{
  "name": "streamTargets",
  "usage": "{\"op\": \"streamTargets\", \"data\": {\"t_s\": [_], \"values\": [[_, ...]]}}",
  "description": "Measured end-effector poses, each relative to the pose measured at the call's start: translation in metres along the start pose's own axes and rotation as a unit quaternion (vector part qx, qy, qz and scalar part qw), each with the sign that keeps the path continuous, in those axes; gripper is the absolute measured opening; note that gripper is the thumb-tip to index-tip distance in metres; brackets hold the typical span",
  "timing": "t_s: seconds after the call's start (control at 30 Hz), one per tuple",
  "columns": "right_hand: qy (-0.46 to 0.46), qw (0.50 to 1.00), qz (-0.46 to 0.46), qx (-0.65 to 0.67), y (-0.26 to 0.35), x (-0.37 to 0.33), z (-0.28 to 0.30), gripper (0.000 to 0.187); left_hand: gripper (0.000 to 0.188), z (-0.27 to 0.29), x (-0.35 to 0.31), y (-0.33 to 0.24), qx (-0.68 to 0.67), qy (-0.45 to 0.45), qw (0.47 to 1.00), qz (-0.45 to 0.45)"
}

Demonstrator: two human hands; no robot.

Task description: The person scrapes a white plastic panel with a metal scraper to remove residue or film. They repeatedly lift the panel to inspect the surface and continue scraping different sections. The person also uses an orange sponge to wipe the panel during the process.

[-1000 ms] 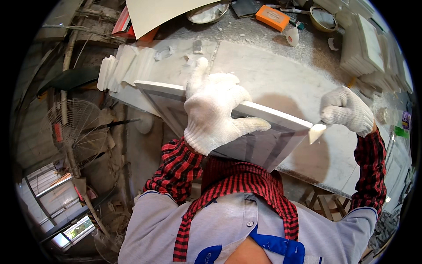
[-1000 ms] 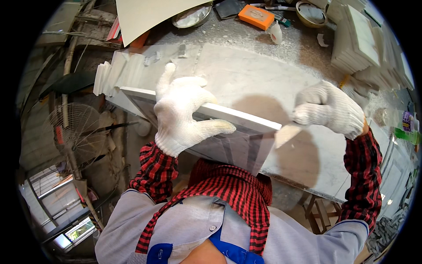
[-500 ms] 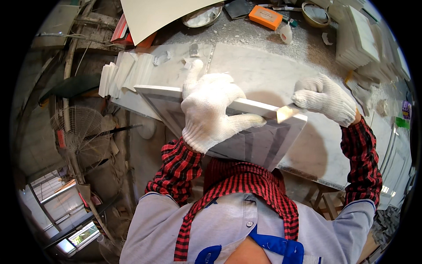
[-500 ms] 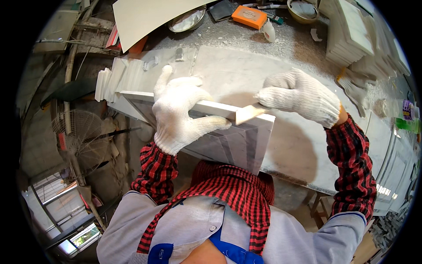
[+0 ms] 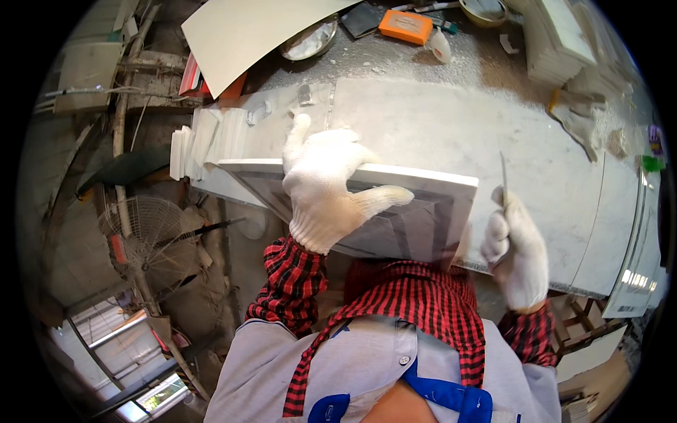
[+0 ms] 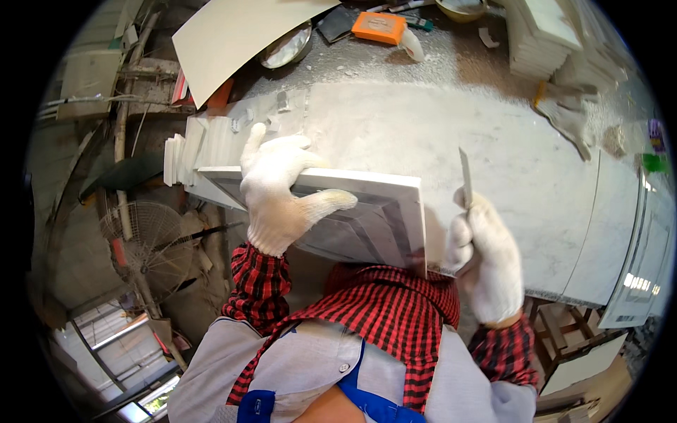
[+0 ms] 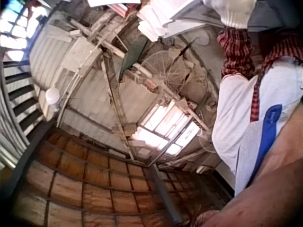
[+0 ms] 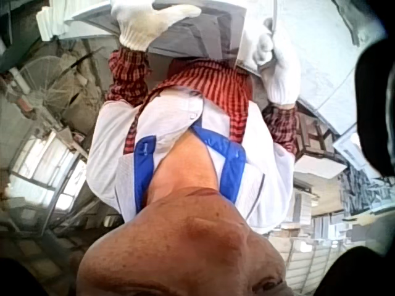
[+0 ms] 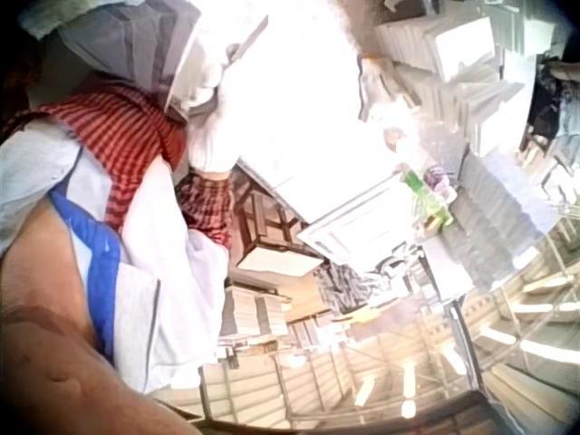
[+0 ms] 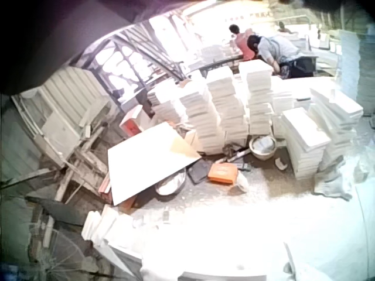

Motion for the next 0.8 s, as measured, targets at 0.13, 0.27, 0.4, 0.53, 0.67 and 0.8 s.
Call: {"op": "streamTargets", "data": {"t_s": [0.13,0.27,0.4,0.53,0.67,0.8], "values": [[0.003,0.995,-0.008,0.104,-0.023,-0.028,-0.025,0.055,0.049,-0.002,-0.004,-0.001,0.001,0.019,1.0,0.017],[0.041,0.992,-0.016,0.115,-0.035,-0.031,-0.028,0.056,0.044,-0.002,-0.005,-0.002,0.001,0.033,0.999,0.019],[0.075,0.993,0.002,0.089,-0.02,-0.028,-0.047,0.054,0.041,-0.002,-0.003,-0.005,-0.001,0.065,0.997,0.046],[0.098,0.99,0.028,0.096,0.0,-0.016,-0.066,0.052,0.04,-0.003,-0.004,-0.007,0.0,0.085,0.994,0.072],[0.079,0.993,0.014,0.086,-0.003,-0.018,-0.056,0.05,0.041,-0.001,-0.007,-0.004,0.001,0.065,0.996,0.06],[0.075,0.993,0.017,0.087,-0.001,-0.02,-0.061,0.049,0.043,-0.001,-0.005,-0.007,0.002,0.05,0.998,0.032]]}}
Point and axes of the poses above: each hand's wrist, its own x-axis towards the middle knuckle, its own z-axis out of the back of the hand, y = z × x, the point moved 9 cm from there along x, towards the middle knuckle, and after that the axes turned 9 degrees about z, right-handed, at the moved point
